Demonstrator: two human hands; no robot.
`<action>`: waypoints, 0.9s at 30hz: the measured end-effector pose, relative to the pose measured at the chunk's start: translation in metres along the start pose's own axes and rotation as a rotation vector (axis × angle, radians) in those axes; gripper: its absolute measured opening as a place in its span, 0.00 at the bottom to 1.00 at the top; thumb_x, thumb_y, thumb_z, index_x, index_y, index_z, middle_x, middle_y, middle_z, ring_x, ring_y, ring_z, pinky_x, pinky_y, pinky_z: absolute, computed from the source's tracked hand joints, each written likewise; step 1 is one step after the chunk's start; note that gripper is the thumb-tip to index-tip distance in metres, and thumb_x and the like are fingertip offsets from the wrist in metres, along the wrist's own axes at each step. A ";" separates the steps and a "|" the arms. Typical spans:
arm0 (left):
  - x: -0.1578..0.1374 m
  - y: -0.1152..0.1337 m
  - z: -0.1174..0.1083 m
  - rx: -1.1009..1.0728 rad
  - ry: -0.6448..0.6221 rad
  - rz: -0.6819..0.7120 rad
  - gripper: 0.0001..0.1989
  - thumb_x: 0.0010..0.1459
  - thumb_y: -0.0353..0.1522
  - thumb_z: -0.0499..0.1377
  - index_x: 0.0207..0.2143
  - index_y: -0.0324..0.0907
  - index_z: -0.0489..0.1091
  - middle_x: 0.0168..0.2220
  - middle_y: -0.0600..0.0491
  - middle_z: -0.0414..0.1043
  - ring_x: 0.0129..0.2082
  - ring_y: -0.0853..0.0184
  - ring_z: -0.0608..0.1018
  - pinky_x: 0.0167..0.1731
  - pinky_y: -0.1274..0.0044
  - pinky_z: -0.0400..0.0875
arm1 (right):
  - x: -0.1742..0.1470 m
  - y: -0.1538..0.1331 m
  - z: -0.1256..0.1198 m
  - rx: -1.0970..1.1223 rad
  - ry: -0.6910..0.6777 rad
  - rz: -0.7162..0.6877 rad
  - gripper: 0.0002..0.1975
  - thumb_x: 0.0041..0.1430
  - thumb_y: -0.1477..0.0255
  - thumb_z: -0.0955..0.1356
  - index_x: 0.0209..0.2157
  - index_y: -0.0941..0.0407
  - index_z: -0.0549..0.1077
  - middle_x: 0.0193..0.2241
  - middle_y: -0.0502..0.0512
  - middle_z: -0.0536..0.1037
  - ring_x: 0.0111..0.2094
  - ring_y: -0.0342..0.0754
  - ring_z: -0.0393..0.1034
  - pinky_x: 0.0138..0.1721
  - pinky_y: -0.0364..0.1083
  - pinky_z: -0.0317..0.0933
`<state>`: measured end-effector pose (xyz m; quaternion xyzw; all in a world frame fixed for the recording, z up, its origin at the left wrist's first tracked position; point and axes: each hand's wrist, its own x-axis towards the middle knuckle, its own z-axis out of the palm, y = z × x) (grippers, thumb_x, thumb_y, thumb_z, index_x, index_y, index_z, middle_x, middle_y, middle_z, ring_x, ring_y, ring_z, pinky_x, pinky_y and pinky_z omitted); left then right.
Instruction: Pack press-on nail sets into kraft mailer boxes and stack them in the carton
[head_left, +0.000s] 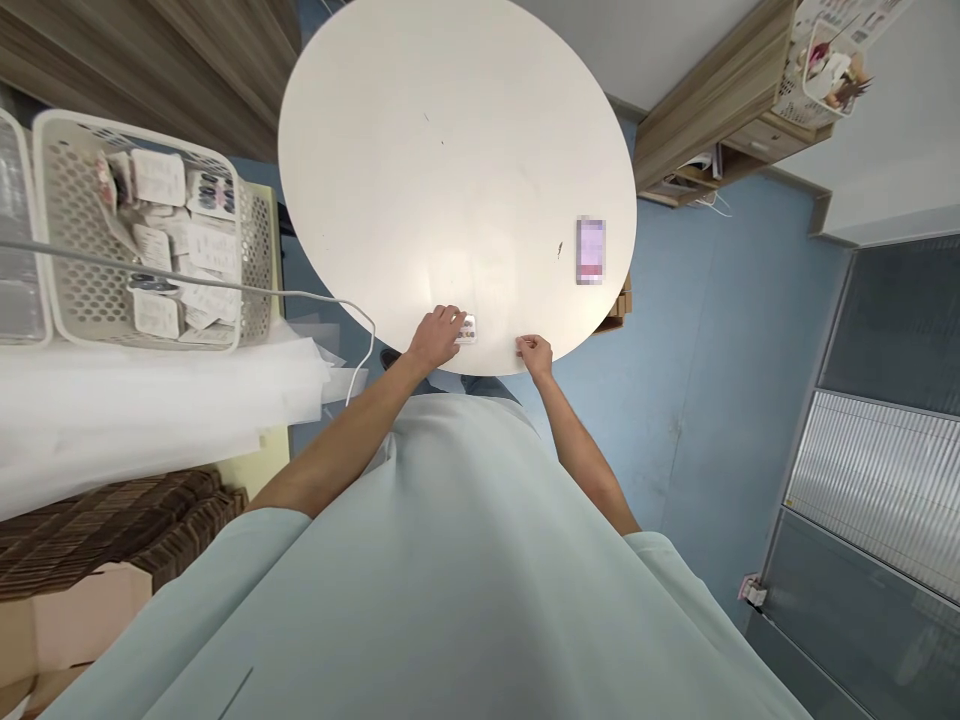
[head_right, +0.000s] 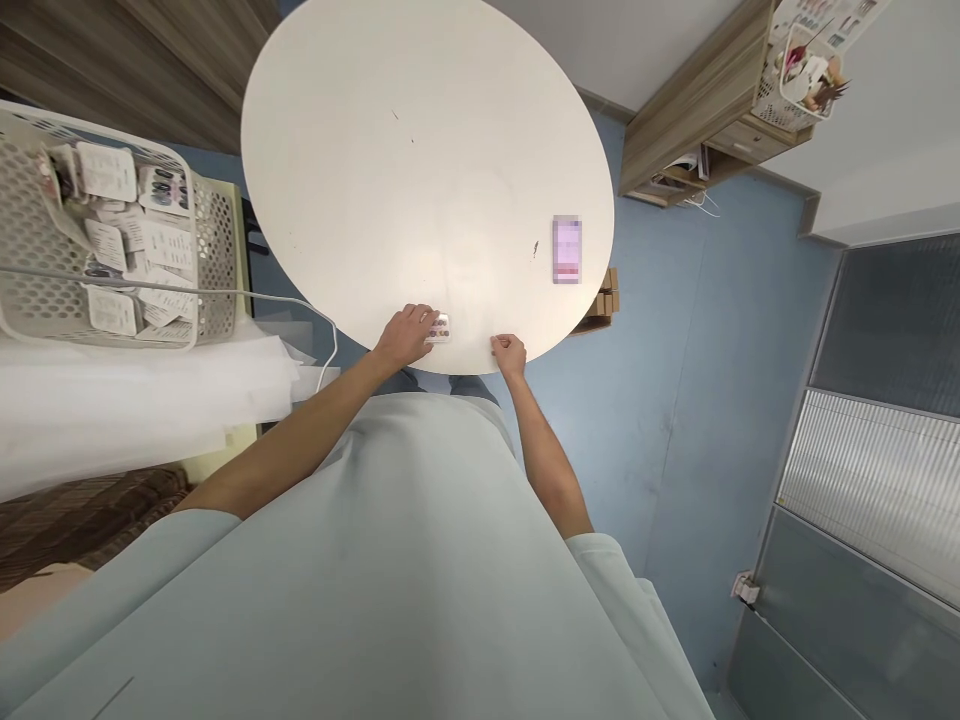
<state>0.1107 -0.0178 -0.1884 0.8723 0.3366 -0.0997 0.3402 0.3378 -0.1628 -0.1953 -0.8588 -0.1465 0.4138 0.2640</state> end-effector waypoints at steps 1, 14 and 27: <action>0.000 0.000 0.001 -0.005 0.002 -0.001 0.39 0.59 0.29 0.61 0.74 0.38 0.65 0.69 0.32 0.67 0.67 0.38 0.68 0.61 0.54 0.68 | -0.002 -0.002 -0.001 -0.011 -0.006 -0.003 0.07 0.62 0.62 0.73 0.34 0.50 0.76 0.32 0.48 0.83 0.34 0.49 0.82 0.52 0.50 0.72; -0.014 -0.006 0.010 -0.092 0.033 -0.062 0.41 0.58 0.26 0.60 0.75 0.35 0.60 0.73 0.31 0.62 0.72 0.39 0.67 0.67 0.54 0.67 | -0.038 -0.048 0.020 -0.132 -0.230 -0.297 0.08 0.66 0.62 0.71 0.34 0.49 0.76 0.35 0.50 0.83 0.40 0.52 0.76 0.51 0.50 0.69; -0.022 -0.011 0.014 -0.282 0.106 -0.137 0.42 0.59 0.26 0.59 0.76 0.34 0.60 0.76 0.34 0.62 0.75 0.42 0.64 0.72 0.53 0.65 | -0.056 -0.063 0.074 -0.396 -0.423 -0.483 0.07 0.72 0.69 0.69 0.36 0.50 0.76 0.39 0.53 0.82 0.39 0.52 0.74 0.46 0.50 0.67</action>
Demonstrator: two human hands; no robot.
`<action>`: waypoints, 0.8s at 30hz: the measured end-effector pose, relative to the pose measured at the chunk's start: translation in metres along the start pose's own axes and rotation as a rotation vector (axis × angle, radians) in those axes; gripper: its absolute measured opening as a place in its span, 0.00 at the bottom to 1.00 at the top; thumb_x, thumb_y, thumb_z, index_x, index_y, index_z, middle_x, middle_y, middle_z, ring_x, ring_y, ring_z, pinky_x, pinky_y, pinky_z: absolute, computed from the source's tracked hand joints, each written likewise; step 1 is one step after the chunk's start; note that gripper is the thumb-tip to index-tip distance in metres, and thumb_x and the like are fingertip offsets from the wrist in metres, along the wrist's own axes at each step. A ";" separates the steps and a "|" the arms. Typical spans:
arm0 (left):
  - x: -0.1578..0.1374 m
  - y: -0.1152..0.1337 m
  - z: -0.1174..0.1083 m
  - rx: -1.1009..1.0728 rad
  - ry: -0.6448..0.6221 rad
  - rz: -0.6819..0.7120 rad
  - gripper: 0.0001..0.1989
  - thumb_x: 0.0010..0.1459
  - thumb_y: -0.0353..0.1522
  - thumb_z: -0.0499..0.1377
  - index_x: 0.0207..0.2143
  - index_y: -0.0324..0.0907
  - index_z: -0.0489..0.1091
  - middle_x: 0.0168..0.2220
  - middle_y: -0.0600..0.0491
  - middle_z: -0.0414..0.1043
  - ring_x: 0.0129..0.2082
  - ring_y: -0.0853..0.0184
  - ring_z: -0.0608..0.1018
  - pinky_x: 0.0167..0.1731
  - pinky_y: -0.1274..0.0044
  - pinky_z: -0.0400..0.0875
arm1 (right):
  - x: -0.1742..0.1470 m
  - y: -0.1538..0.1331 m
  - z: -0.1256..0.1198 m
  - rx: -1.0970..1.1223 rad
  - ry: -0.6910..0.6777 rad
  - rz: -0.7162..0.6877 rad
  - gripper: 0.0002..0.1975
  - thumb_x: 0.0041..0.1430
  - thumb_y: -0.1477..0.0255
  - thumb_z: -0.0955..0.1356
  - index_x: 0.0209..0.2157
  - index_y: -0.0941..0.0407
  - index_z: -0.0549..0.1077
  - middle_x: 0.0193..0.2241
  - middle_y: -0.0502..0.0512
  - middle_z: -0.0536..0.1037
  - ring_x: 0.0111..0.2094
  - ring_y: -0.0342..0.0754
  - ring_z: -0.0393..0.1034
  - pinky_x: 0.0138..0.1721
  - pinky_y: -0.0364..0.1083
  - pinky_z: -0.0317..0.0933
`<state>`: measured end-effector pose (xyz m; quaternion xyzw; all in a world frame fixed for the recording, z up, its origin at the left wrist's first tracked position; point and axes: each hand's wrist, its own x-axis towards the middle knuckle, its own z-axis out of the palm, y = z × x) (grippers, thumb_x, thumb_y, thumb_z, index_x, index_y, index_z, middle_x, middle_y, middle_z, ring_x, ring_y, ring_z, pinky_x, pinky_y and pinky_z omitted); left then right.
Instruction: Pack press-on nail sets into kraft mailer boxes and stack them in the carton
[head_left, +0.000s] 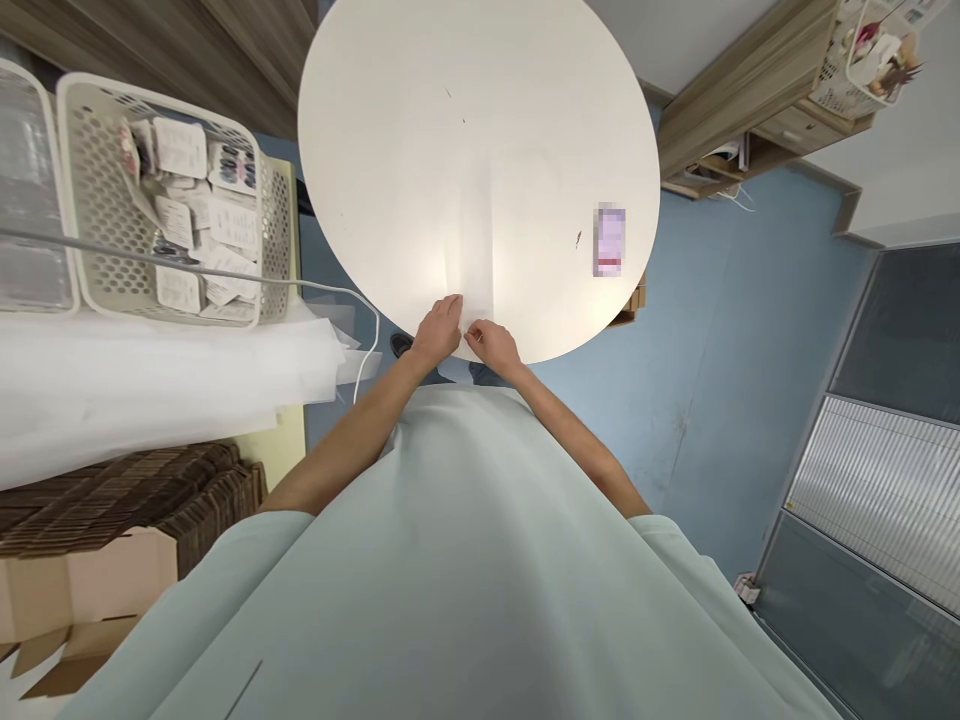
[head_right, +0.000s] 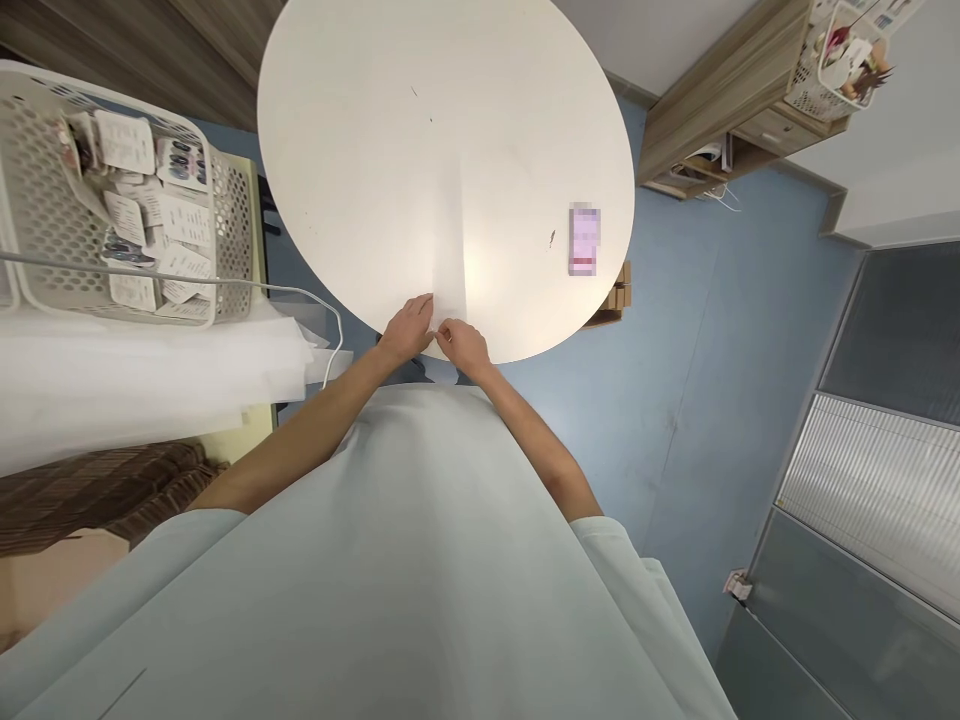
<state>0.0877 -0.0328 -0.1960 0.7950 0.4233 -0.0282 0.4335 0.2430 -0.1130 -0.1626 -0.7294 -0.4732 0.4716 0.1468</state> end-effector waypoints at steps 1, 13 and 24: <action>-0.004 0.000 0.000 -0.039 0.045 -0.047 0.41 0.59 0.26 0.58 0.76 0.34 0.60 0.75 0.35 0.64 0.74 0.43 0.66 0.71 0.54 0.66 | 0.000 -0.002 0.002 -0.019 -0.008 -0.003 0.07 0.72 0.69 0.69 0.36 0.50 0.76 0.39 0.54 0.82 0.39 0.53 0.74 0.45 0.50 0.67; -0.001 0.007 -0.003 -0.253 0.125 -0.567 0.15 0.69 0.40 0.61 0.51 0.44 0.81 0.53 0.46 0.86 0.56 0.53 0.84 0.59 0.66 0.76 | 0.015 -0.019 0.018 -0.315 -0.136 0.036 0.12 0.78 0.69 0.64 0.46 0.53 0.80 0.50 0.59 0.83 0.47 0.55 0.77 0.44 0.49 0.69; 0.005 0.001 0.009 -0.239 0.137 -0.616 0.10 0.71 0.37 0.60 0.45 0.44 0.79 0.51 0.44 0.85 0.52 0.53 0.84 0.54 0.66 0.77 | 0.016 0.010 -0.007 -0.122 0.189 0.248 0.11 0.76 0.65 0.69 0.51 0.55 0.78 0.52 0.61 0.83 0.52 0.55 0.79 0.53 0.52 0.71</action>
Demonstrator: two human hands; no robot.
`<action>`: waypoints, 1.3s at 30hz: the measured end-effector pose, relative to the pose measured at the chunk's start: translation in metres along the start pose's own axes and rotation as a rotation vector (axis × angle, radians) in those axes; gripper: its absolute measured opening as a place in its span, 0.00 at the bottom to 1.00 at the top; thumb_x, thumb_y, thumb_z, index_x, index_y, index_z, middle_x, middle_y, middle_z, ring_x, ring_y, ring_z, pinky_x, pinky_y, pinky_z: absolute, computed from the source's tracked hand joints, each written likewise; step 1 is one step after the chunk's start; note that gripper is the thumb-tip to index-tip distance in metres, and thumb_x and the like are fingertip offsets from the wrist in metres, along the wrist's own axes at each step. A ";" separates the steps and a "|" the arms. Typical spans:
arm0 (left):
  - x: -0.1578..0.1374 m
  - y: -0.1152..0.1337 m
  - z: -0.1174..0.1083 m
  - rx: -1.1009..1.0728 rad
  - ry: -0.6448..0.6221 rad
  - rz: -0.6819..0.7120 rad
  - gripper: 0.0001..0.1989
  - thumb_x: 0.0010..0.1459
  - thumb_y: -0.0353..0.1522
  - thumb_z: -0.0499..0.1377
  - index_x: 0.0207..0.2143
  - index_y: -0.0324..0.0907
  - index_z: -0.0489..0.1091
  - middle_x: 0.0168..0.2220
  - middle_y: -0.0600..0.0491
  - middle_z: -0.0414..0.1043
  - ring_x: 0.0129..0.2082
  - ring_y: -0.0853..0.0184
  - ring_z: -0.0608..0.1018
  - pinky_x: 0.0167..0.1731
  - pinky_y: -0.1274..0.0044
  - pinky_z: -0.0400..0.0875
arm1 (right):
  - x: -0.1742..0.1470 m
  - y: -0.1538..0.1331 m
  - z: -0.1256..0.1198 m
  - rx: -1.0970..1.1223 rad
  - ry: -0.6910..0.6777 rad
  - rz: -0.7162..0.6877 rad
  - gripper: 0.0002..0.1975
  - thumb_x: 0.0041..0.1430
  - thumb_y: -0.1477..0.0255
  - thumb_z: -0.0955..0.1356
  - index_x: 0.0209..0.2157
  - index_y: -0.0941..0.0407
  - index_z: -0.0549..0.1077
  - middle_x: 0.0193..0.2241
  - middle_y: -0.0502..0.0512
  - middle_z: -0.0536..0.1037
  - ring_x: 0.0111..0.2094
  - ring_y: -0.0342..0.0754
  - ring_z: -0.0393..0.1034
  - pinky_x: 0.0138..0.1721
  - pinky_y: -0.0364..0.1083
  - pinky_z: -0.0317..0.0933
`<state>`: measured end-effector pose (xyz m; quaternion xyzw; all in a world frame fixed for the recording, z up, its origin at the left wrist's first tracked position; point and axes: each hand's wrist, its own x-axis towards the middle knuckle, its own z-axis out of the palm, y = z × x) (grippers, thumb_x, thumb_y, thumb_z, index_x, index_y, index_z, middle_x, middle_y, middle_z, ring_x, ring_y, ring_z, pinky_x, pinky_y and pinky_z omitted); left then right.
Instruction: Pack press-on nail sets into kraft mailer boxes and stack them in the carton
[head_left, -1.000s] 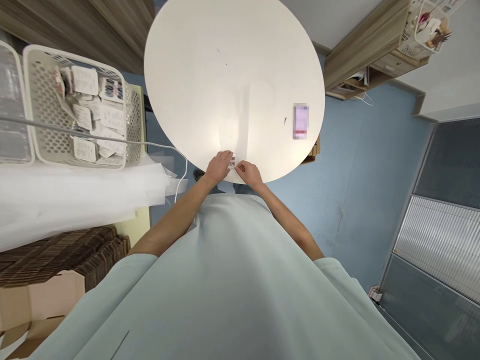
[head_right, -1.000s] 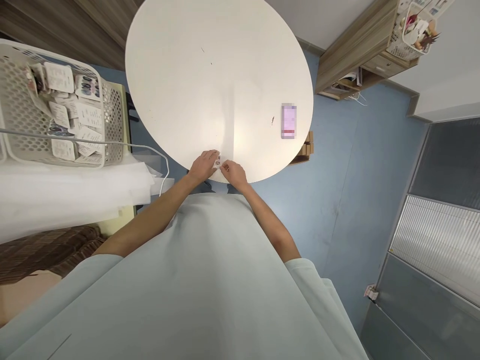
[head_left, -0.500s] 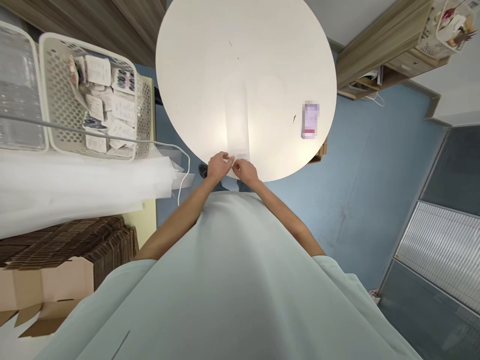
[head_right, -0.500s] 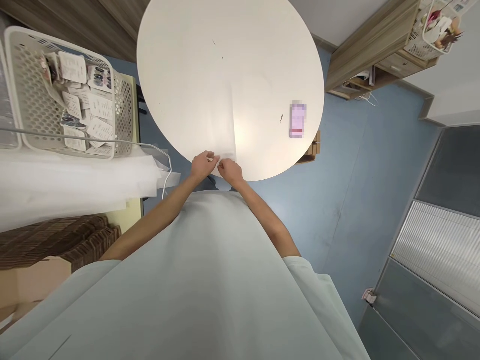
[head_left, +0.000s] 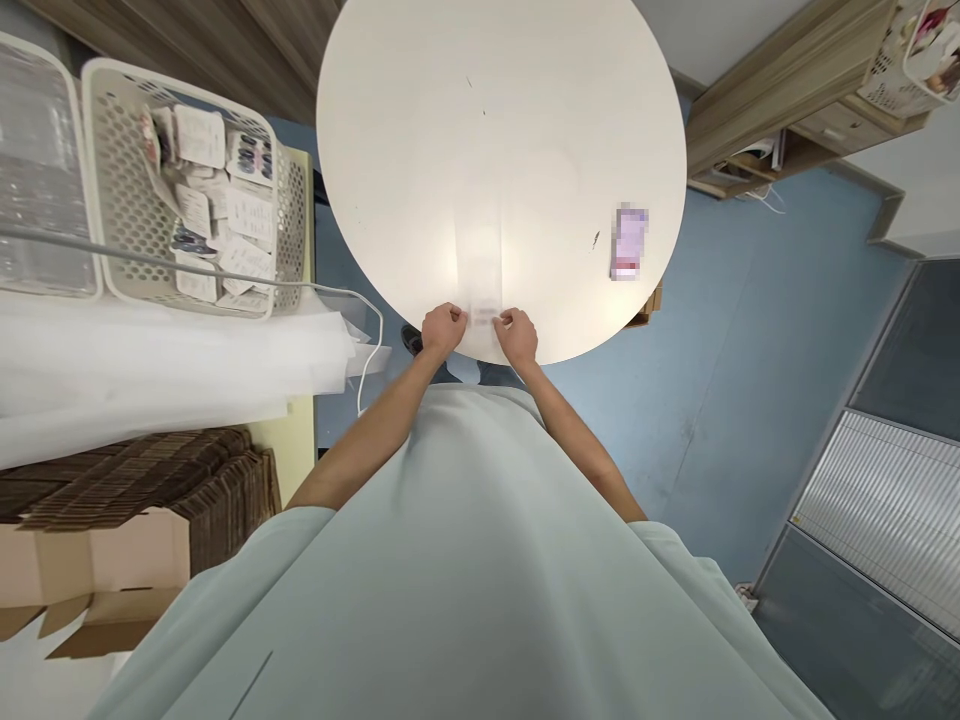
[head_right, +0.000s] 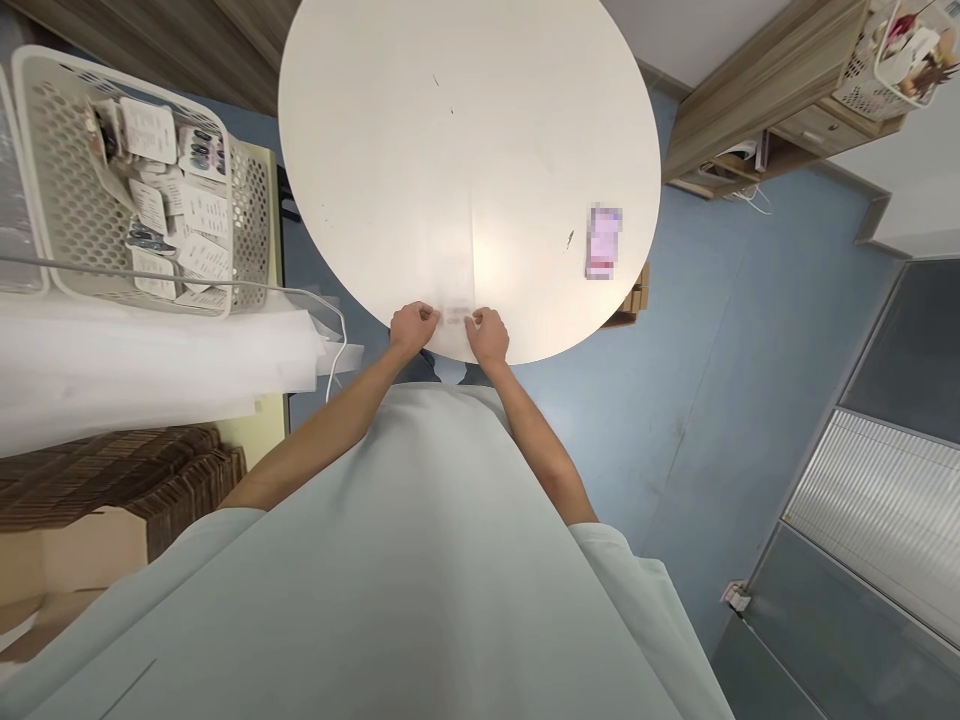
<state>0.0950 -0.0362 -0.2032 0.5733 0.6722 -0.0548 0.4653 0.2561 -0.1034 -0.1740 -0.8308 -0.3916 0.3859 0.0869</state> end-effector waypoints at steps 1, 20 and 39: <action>0.000 0.000 0.001 -0.002 0.004 -0.002 0.09 0.71 0.37 0.59 0.45 0.44 0.79 0.50 0.44 0.85 0.51 0.53 0.84 0.53 0.65 0.77 | 0.002 0.003 -0.001 0.021 0.011 0.038 0.12 0.75 0.64 0.70 0.52 0.56 0.77 0.53 0.62 0.83 0.53 0.56 0.79 0.54 0.52 0.72; -0.010 0.000 0.012 0.195 0.155 0.587 0.25 0.72 0.33 0.51 0.68 0.36 0.67 0.73 0.29 0.65 0.76 0.42 0.65 0.70 0.49 0.65 | 0.021 0.012 0.009 0.221 -0.104 0.155 0.13 0.69 0.60 0.73 0.46 0.55 0.81 0.50 0.61 0.87 0.54 0.56 0.82 0.58 0.52 0.72; -0.021 -0.004 0.004 0.366 -0.166 0.731 0.40 0.58 0.24 0.56 0.74 0.32 0.64 0.78 0.32 0.60 0.79 0.45 0.61 0.77 0.50 0.52 | 0.012 0.022 -0.009 0.149 -0.098 -0.038 0.16 0.76 0.67 0.64 0.51 0.57 0.81 0.51 0.63 0.86 0.52 0.55 0.81 0.58 0.54 0.75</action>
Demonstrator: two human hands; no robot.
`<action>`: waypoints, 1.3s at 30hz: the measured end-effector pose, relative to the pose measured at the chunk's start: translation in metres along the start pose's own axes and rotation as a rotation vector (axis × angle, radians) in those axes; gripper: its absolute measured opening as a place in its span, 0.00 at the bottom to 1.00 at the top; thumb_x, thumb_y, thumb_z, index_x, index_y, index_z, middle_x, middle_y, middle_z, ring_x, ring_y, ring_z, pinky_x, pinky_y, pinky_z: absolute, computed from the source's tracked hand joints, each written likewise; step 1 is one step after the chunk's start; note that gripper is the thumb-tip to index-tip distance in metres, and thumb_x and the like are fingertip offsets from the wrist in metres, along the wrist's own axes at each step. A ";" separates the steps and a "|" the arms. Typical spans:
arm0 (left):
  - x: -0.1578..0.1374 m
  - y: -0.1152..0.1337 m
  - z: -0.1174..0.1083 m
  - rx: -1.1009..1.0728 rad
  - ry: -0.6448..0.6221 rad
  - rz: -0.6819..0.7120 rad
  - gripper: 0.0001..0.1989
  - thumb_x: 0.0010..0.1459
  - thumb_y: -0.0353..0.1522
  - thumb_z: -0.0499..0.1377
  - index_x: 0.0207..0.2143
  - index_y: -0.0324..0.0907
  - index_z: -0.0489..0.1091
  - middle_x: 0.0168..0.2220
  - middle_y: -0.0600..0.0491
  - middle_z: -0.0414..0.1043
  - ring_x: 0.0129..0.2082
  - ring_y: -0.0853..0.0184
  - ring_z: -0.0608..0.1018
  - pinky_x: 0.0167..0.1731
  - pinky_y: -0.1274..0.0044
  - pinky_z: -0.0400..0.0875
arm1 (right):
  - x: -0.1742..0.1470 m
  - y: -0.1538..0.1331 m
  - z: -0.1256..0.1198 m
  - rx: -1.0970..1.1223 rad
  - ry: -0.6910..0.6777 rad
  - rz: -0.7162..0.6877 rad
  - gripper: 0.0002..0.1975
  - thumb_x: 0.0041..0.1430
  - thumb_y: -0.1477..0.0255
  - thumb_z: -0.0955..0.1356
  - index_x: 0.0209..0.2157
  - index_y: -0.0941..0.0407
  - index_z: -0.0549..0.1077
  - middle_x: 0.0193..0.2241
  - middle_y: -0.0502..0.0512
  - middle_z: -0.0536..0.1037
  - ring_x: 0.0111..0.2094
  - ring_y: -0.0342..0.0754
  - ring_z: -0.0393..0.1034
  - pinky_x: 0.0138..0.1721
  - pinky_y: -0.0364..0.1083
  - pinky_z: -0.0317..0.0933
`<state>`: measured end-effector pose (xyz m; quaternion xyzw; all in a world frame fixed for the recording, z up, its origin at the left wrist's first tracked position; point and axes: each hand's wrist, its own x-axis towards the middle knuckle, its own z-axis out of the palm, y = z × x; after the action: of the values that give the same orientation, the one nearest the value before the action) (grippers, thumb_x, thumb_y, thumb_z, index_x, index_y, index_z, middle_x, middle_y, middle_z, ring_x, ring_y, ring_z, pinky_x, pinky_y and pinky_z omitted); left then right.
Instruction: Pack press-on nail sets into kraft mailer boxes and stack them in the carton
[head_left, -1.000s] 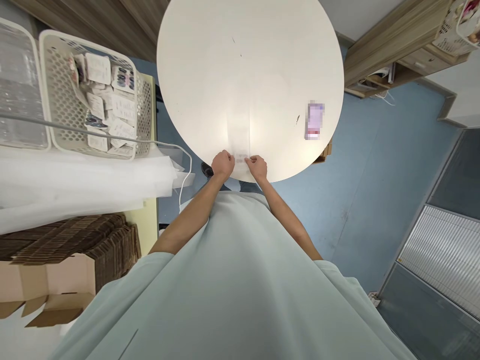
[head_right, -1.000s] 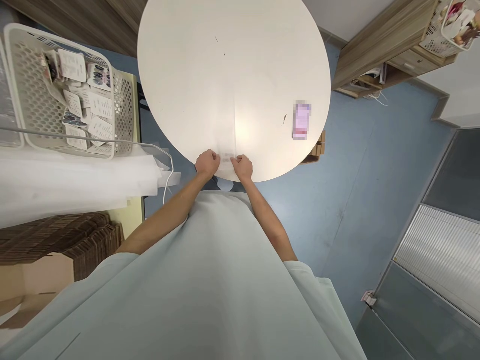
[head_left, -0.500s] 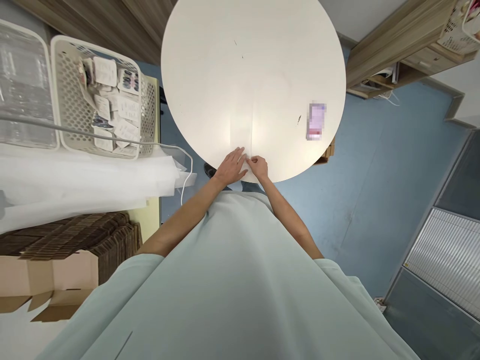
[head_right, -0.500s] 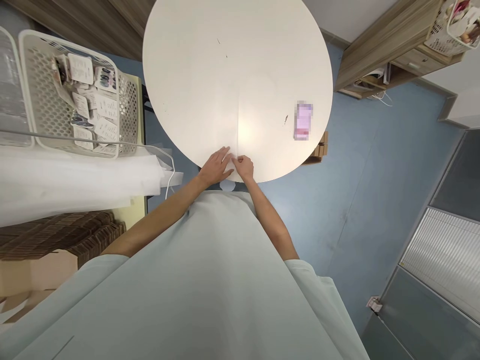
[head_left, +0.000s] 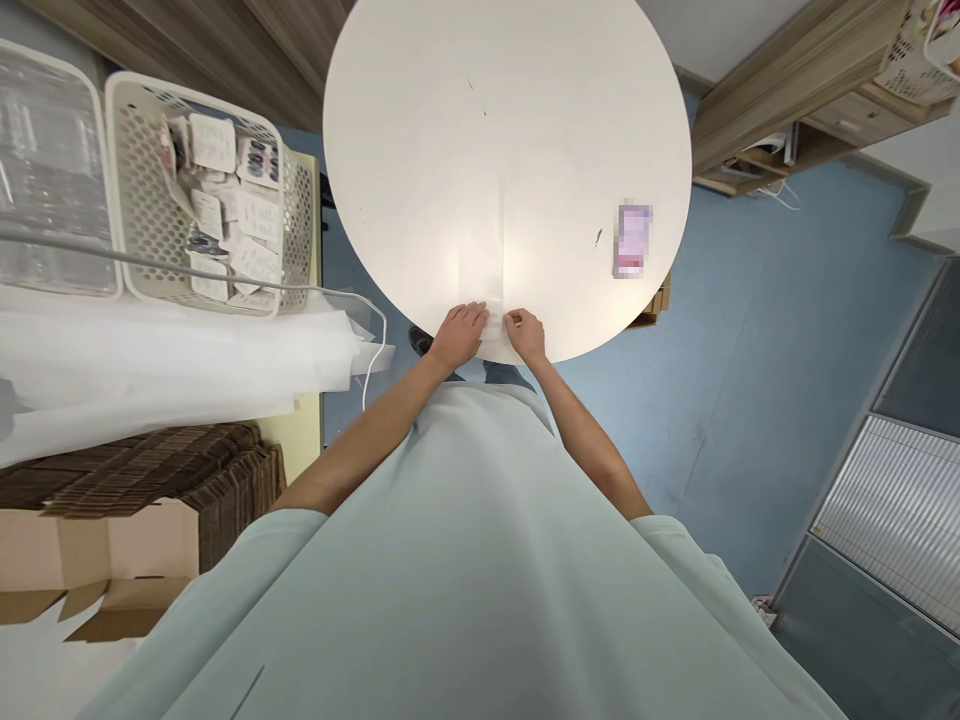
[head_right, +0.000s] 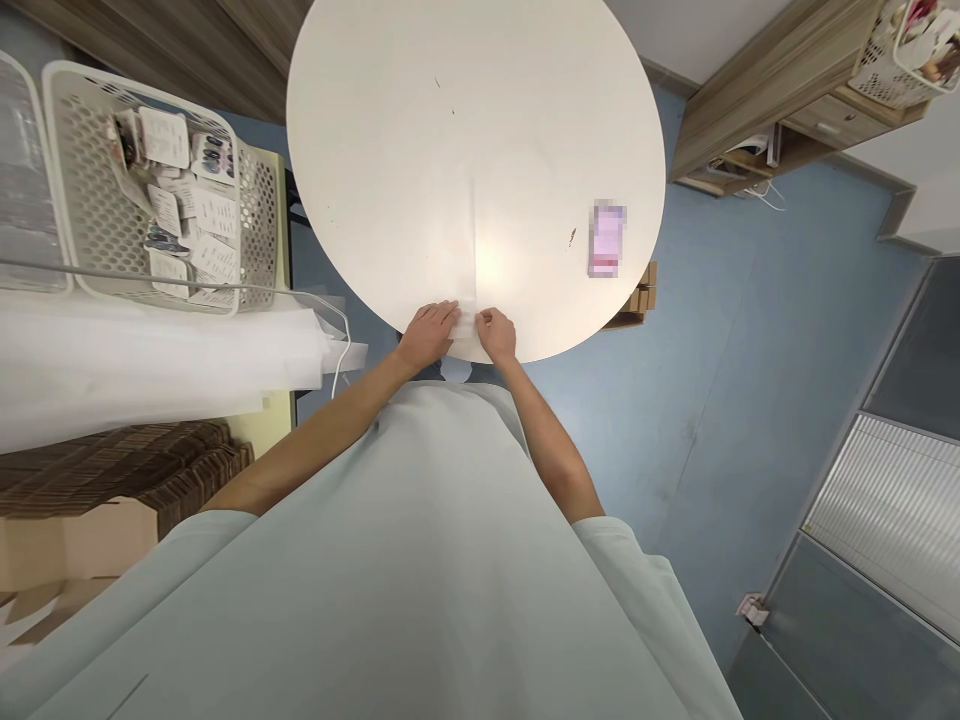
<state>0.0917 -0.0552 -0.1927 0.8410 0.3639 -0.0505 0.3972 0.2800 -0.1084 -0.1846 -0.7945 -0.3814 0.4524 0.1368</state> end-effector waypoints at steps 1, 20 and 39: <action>0.000 0.000 -0.001 0.000 -0.005 -0.006 0.40 0.57 0.24 0.57 0.74 0.32 0.64 0.78 0.32 0.60 0.79 0.45 0.62 0.77 0.50 0.53 | -0.003 0.000 -0.004 -0.088 0.029 -0.090 0.18 0.75 0.72 0.62 0.58 0.57 0.79 0.59 0.64 0.83 0.59 0.56 0.78 0.62 0.56 0.73; 0.005 -0.007 -0.025 -0.346 0.154 -0.383 0.30 0.60 0.36 0.65 0.65 0.42 0.72 0.66 0.43 0.75 0.65 0.52 0.77 0.68 0.63 0.71 | 0.021 0.001 -0.018 -0.083 -0.158 -0.315 0.17 0.73 0.68 0.67 0.60 0.53 0.75 0.60 0.59 0.82 0.54 0.56 0.77 0.58 0.54 0.73; 0.041 -0.018 -0.013 -0.321 0.322 -0.609 0.35 0.70 0.38 0.61 0.76 0.44 0.57 0.69 0.36 0.67 0.65 0.46 0.77 0.64 0.57 0.73 | 0.050 -0.023 0.000 -0.147 0.030 -0.041 0.14 0.75 0.63 0.69 0.55 0.55 0.75 0.50 0.62 0.83 0.53 0.60 0.78 0.57 0.58 0.73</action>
<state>0.1073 -0.0149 -0.2101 0.6186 0.6582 0.0240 0.4283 0.2837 -0.0563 -0.2021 -0.8011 -0.4277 0.4083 0.0931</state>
